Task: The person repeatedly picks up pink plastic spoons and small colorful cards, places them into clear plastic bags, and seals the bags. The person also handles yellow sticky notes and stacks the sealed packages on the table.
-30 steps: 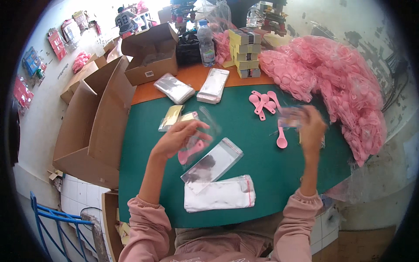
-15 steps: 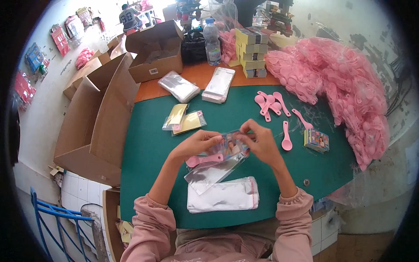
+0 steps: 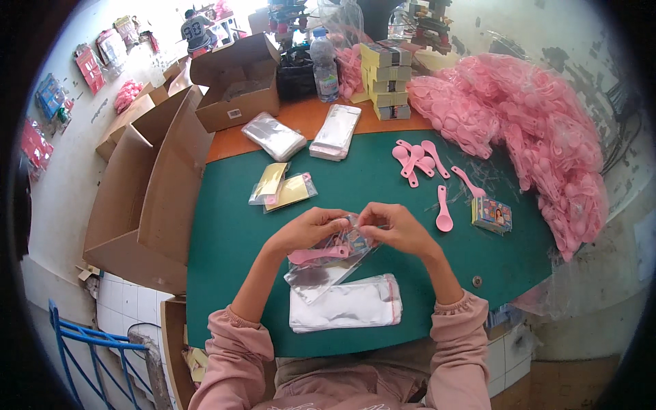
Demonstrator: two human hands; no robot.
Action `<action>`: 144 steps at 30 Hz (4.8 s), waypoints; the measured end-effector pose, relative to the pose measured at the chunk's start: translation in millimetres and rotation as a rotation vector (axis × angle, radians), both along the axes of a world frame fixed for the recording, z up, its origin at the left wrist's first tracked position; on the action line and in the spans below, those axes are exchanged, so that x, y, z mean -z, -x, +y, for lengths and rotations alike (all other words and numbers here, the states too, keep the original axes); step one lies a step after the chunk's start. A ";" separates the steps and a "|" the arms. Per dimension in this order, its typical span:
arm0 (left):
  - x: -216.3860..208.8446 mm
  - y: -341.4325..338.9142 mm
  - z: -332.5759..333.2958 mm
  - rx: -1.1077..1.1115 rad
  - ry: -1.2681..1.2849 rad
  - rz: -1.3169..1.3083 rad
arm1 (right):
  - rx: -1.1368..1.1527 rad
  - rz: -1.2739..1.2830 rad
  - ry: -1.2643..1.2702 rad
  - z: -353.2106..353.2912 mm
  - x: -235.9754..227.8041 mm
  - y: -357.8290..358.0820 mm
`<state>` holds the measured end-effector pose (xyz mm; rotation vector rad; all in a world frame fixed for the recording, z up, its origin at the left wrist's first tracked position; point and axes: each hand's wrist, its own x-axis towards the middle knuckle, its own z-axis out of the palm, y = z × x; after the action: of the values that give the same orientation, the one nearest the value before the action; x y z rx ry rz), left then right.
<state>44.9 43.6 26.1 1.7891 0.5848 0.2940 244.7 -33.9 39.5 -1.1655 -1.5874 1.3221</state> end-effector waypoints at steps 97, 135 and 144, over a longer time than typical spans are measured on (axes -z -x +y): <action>19.5 28.3 -38.0 -0.428 0.693 -0.411 | 0.148 -0.489 -0.427 -10.8 -25.5 -30.0; 27.4 15.4 -44.6 -0.699 -0.123 0.027 | 0.362 0.179 0.095 -4.0 35.8 28.5; 26.5 8.2 -45.0 -0.760 -0.040 -0.121 | 0.326 0.186 0.108 -4.0 35.7 31.6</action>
<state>36.7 -1.4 -0.3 1.5066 1.1633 0.9262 213.1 -37.8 3.8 -1.2652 -1.1506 1.2690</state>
